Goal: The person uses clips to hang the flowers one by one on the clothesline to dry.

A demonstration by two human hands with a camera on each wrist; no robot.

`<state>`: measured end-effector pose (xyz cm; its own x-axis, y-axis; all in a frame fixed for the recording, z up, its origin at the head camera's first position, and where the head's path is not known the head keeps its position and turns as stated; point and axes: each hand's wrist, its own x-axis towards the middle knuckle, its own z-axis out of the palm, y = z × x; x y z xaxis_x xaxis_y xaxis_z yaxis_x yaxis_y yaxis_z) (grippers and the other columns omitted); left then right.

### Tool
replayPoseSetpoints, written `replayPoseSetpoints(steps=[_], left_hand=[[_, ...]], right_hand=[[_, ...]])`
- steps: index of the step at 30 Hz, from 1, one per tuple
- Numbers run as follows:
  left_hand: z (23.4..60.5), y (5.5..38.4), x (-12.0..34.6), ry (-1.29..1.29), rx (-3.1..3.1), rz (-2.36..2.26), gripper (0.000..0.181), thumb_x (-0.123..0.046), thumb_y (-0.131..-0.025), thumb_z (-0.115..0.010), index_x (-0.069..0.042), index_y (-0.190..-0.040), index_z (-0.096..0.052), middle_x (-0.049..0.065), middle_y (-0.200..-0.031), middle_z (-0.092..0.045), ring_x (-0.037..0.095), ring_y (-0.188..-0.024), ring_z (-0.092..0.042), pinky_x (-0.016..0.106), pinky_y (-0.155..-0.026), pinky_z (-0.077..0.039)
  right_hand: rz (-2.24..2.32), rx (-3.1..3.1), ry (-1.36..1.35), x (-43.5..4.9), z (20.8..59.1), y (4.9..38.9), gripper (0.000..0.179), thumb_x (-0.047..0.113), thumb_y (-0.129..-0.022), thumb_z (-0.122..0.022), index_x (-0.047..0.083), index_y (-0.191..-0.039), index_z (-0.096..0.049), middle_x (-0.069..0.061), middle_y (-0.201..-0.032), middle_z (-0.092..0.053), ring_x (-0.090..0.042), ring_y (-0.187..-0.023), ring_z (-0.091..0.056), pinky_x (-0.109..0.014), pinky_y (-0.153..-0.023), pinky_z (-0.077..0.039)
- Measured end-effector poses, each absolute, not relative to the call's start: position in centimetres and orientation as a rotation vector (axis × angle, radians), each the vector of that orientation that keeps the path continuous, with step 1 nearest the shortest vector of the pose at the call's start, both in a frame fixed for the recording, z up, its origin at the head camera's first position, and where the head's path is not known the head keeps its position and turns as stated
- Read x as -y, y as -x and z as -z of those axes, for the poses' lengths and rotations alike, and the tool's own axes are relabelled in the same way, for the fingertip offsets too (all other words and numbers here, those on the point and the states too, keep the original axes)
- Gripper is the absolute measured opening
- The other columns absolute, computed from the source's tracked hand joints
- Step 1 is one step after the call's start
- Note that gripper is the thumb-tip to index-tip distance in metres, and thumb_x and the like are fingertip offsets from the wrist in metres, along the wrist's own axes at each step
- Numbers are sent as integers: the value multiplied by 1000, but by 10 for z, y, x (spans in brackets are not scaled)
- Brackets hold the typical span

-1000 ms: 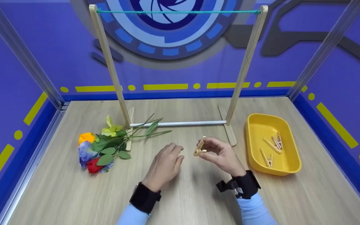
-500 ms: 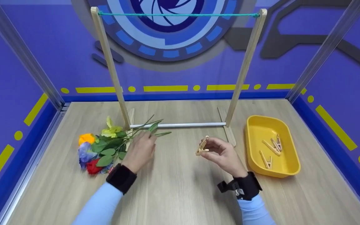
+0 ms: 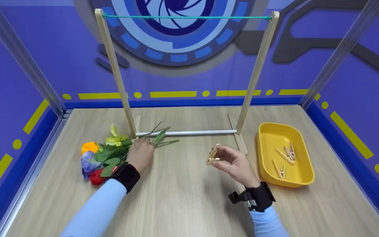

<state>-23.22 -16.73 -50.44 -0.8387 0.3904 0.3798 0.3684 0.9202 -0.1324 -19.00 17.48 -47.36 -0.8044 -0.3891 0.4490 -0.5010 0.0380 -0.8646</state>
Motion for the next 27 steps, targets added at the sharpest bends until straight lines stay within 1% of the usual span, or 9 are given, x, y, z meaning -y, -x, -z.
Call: replayPoseSetpoints(steps=[4, 8, 12, 16, 23, 27], left_hand=[[509, 237, 171, 549, 2707, -118, 8, 5, -85, -71, 2, -79, -74, 17, -86, -69, 35, -85, -67, 47, -75, -56], [509, 242, 173, 552, 2740, -148, 8, 3, -85, -72, 0, -78, -75, 16, -84, -71, 35, -84, -67, 48, -77, -56], [507, 244, 176, 583, 2734, -176, 9, 3, -83, -72, 0, -75, -74, 15, -80, -69, 35, -83, -67, 49, -78, -56], [502, 245, 179, 605, 2735, -207, 9, 1, -82, -72, 1, -73, -73, 15, -77, -68, 34, -79, -67, 47, -75, -55], [486, 246, 188, 620, 2668, -246, 7, 6, -86, -72, 2, -83, -77, 19, -83, -67, 34, -78, -67, 45, -73, -55], [476, 246, 190, 621, 2683, -305, 7, 7, -87, -73, 3, -84, -78, 20, -89, -67, 35, -84, -67, 45, -77, -56]], right_hand=[[-1882, 2201, -941, -176, 474, 189, 32, -11, -87, -74, -12, -118, -65, -27, -105, -70, -13, -100, -69, -25, -88, -58], [-1884, 2199, -950, -176, 474, 190, 31, -10, -87, -75, -11, -117, -66, -27, -104, -70, -14, -99, -69, -26, -88, -58], [-1889, 2189, -955, -176, 473, 190, 29, -10, -87, -75, -11, -115, -66, -27, -103, -70, -14, -98, -69, -26, -87, -58], [-1884, 2193, -953, -176, 473, 191, 29, -10, -87, -75, -10, -115, -66, -26, -102, -70, -14, -97, -70, -26, -87, -58], [-1879, 2204, -957, -177, 473, 190, 31, -9, -87, -75, -10, -117, -66, -26, -104, -71, -14, -99, -69, -26, -88, -58], [-1891, 2202, -954, -176, 474, 191, 31, -10, -87, -75, -11, -117, -65, -27, -104, -70, -13, -99, -69, -26, -88, -58]])
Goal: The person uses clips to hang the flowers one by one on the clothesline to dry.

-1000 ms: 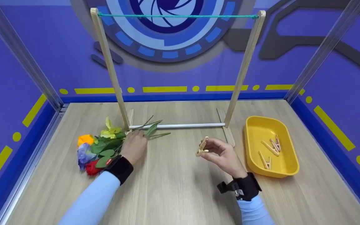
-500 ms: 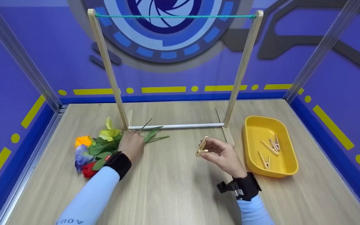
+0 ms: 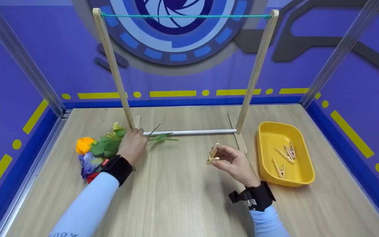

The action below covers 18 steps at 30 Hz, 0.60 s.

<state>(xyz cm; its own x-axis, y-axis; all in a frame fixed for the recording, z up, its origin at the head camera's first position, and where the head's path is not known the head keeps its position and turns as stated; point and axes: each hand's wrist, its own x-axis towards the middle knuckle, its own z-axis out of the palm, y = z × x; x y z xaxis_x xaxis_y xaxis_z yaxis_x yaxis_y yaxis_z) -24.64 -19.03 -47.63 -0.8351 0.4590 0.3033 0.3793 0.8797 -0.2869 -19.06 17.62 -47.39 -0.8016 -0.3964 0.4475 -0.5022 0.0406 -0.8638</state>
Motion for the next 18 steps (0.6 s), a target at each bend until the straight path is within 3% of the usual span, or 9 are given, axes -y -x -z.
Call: replayPoseSetpoints(steps=[8, 18], left_hand=[[461, 248, 193, 640, 2707, -313, 5, 3, -87, -74, 2, -91, -77, 22, -96, -64, 36, -91, -65, 48, -86, -54], [435, 239, 184, 642, 2599, -324, 6, 2, -93, -71, 0, -95, -77, 21, -101, -66, 36, -98, -65, 46, -84, -53]], right_hand=[[-1899, 2205, -930, -176, 474, 190, 30, -11, -87, -75, -12, -115, -65, -28, -102, -69, -12, -98, -69, -25, -88, -58], [-1884, 2223, -933, -176, 473, 191, 30, -9, -87, -75, -11, -116, -66, -26, -103, -70, -13, -98, -69, -25, -87, -58]])
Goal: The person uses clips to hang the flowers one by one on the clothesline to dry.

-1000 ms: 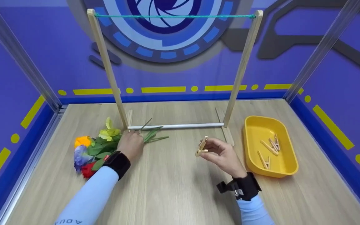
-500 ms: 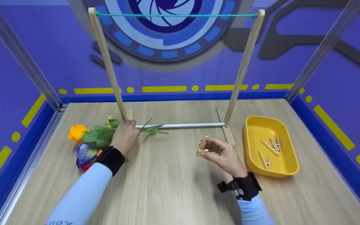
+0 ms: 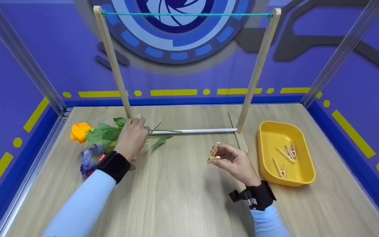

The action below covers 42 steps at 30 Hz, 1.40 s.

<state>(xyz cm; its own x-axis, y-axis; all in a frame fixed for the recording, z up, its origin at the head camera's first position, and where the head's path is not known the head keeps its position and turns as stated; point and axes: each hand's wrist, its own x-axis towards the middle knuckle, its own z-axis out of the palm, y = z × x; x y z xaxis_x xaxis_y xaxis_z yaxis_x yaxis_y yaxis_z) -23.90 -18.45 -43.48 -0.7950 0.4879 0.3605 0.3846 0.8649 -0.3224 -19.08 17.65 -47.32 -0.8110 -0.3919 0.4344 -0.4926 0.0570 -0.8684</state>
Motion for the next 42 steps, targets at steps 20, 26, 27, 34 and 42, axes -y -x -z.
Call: replayPoseSetpoints(steps=[20, 26, 27, 34, 42], left_hand=[[423, 198, 105, 770, 2375, -257, 6, -2, -93, -71, -4, -98, -76, 12, -95, -64, 28, -91, -62, 39, -85, -52], [440, 186, 79, 786, 2417, -191, 11, -1, -88, -74, -5, -98, -77, 10, -93, -62, 25, -88, -58, 36, -78, -49], [443, 184, 76, 787, 2428, -182, 12, 0, -87, -74, -5, -98, -77, 9, -93, -62, 25, -88, -58, 37, -79, -49], [470, 173, 59, 782, 2466, -131, 9, -2, -83, -74, -9, -89, -75, 4, -86, -54, 21, -81, -50, 35, -75, -44], [493, 164, 41, 764, 2538, -49, 7, -5, -86, -73, -11, -86, -77, 3, -87, -57, 20, -80, -50, 34, -75, -42]], right_hand=[[-1761, 2189, -865, -195, 462, 192, 29, -12, -87, -75, -8, -115, -67, -22, -101, -72, -13, -95, -70, -23, -84, -58], [-1749, 2182, -823, -200, 458, 190, 28, -11, -87, -75, -7, -114, -68, -22, -100, -71, -14, -94, -71, -23, -84, -58], [-1755, 2180, -810, -201, 457, 190, 29, -12, -87, -75, -7, -114, -68, -22, -100, -71, -14, -94, -71, -23, -84, -58], [-1780, 2182, -766, -203, 457, 189, 29, -11, -87, -75, -7, -115, -68, -22, -101, -71, -14, -94, -71, -23, -83, -58], [-1808, 2169, -759, -203, 457, 189, 29, -12, -86, -75, -8, -114, -68, -24, -99, -71, -18, -91, -72, -24, -81, -59]])
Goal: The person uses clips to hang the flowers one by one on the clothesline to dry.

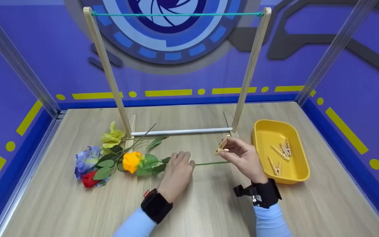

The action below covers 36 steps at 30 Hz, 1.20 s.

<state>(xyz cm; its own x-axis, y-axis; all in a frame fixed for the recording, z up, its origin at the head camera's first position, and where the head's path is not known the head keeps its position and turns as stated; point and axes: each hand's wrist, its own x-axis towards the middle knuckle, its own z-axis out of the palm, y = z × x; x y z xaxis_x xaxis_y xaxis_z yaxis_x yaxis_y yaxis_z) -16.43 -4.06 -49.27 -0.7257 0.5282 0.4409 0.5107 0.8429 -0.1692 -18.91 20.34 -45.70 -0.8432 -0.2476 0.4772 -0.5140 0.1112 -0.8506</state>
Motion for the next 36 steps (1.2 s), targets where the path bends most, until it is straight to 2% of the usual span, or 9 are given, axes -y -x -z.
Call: replayPoseSetpoints(steps=[16, 27, 32, 36], left_hand=[[519, 164, 20, 696, 2573, -60, 13, -15, -81, -78, -14, -69, -76, 0, -81, -60, 18, -73, -50, 32, -70, -38], [526, 166, 16, 688, 2573, 5, 11, -15, -82, -77, -14, -70, -77, 1, -81, -61, 18, -73, -51, 32, -69, -38], [526, 168, 15, 706, 2593, -8, 9, -17, -85, -76, -16, -77, -80, 0, -82, -62, 18, -75, -54, 31, -69, -39], [526, 169, 14, 736, 2603, 64, 7, -14, -86, -76, -15, -84, -82, 1, -83, -63, 18, -76, -55, 31, -69, -43]], right_hand=[[-1774, 2180, -752, -205, 460, 193, 28, -8, -87, -76, -7, -113, -69, -23, -98, -72, -21, -90, -72, -24, -80, -58], [-1761, 2195, -740, -206, 460, 192, 27, -7, -87, -77, -6, -114, -69, -21, -98, -73, -20, -90, -72, -23, -79, -59], [-1762, 2191, -734, -205, 459, 192, 29, -10, -85, -77, -8, -113, -69, -22, -99, -72, -15, -91, -72, -23, -80, -58], [-1759, 2197, -723, -205, 458, 191, 29, -9, -86, -77, -7, -113, -69, -22, -98, -72, -17, -90, -72, -22, -79, -58]])
